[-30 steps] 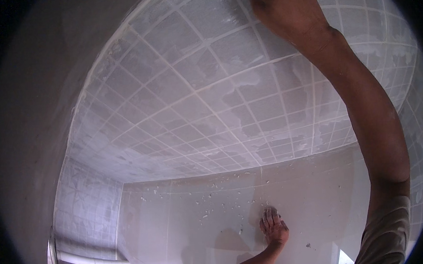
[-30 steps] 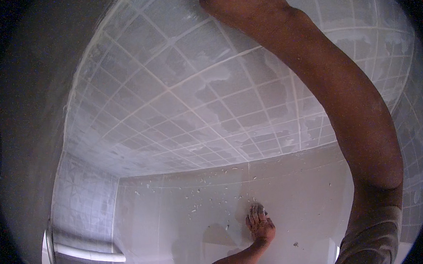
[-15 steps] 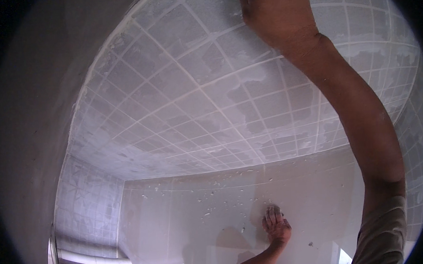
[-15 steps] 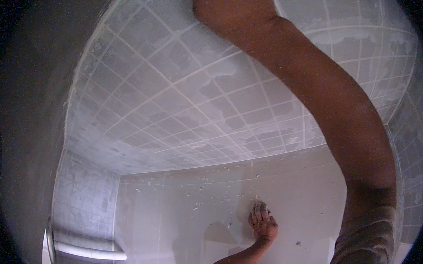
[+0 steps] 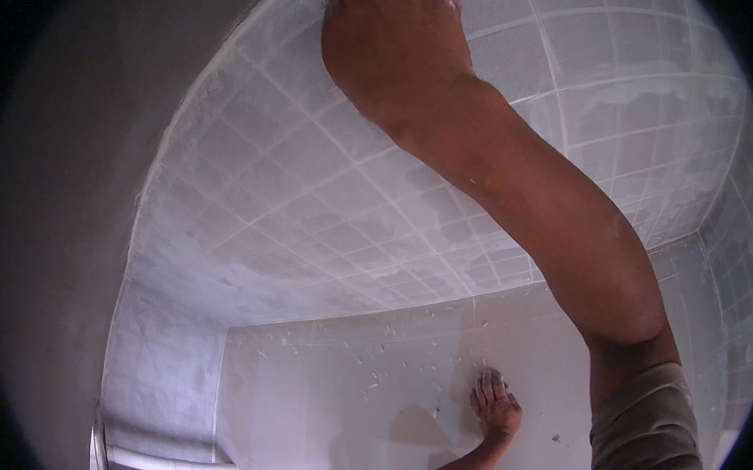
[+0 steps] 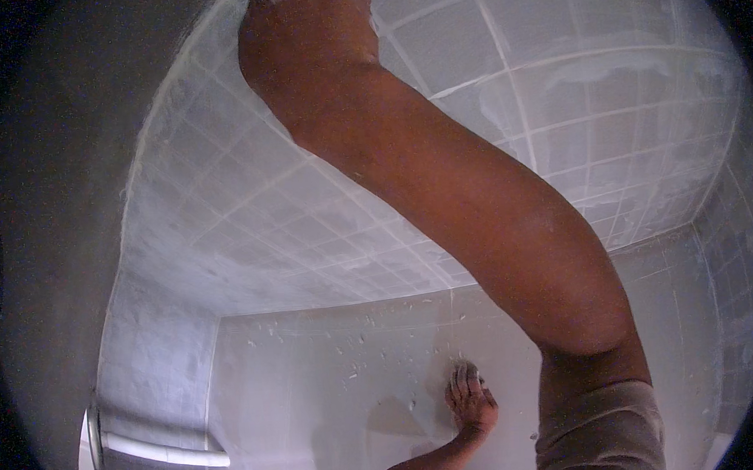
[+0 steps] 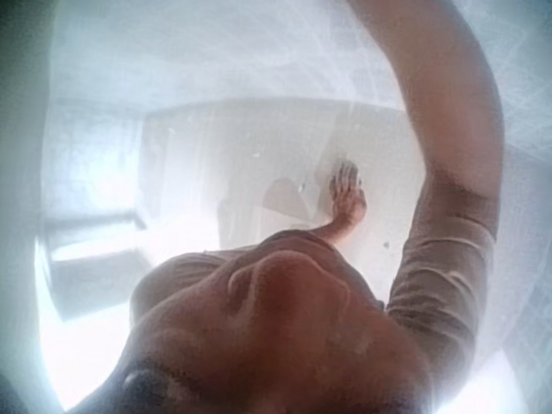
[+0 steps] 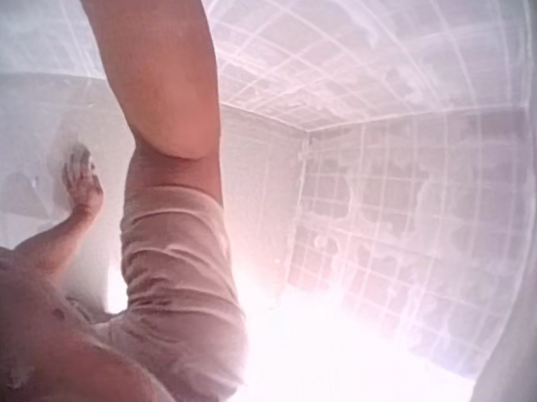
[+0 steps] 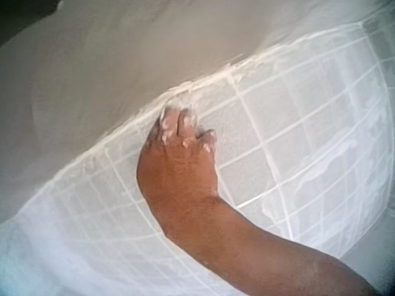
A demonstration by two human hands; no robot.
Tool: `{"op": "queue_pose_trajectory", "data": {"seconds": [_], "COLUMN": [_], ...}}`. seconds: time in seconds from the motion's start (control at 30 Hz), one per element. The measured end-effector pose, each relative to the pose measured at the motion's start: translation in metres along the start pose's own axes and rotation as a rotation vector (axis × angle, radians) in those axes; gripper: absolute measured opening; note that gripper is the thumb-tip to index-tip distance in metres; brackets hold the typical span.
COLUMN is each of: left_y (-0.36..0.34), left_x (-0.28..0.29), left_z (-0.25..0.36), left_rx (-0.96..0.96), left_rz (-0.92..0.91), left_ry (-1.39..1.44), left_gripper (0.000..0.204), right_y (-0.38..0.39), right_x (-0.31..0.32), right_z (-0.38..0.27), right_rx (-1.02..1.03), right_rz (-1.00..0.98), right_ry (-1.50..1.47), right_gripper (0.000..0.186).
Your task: The person applies grout to a tiled wall using a putty knife and their hands, then cleans a bucket and tools in a kitchen sink.
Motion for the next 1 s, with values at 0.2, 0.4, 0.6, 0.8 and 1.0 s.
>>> {"op": "queue_pose_trajectory", "data": {"seconds": [0.2,0.4,0.6,0.8,1.0], "left_y": [0.001,0.001,-0.006,0.019,0.028], "left_x": [-0.003,0.006,0.007,-0.015,-0.025], "left_z": [-0.002,-0.005,0.04,0.0,0.037], "left_rx": [0.034,0.052,-0.062,-0.008,-0.037], "left_rz": [-0.001,-0.001,0.055,0.092,0.11], "left_ry": [-0.013,-0.005,0.017,-0.086,-0.055], "left_gripper": [0.06,0.057,0.05,0.047,0.04], "right_y": [0.017,0.041,0.06,0.326,0.568], "right_x": [-0.021,-0.011,-0.021,-0.012,0.161], "right_z": [0.029,0.005,0.09,0.129,0.314], "right_rx": [0.005,0.158,0.12,0.03,-0.766], "right_rz": [0.236,0.393,0.188,-0.56,-1.198], "right_ry": [-0.088,-0.162,-0.403,-0.643,-0.411], "right_gripper": [0.051,0.036,0.041,0.03,0.022]}}
Point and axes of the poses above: each hand's wrist, its own y-axis away from the middle knuckle, its own x-axis out of the back of the hand, z = x × y, the point moved 8 cm from there along -y, towards the middle knuckle, and after that the axes turned 4 degrees about x, right-handed, at the moved point
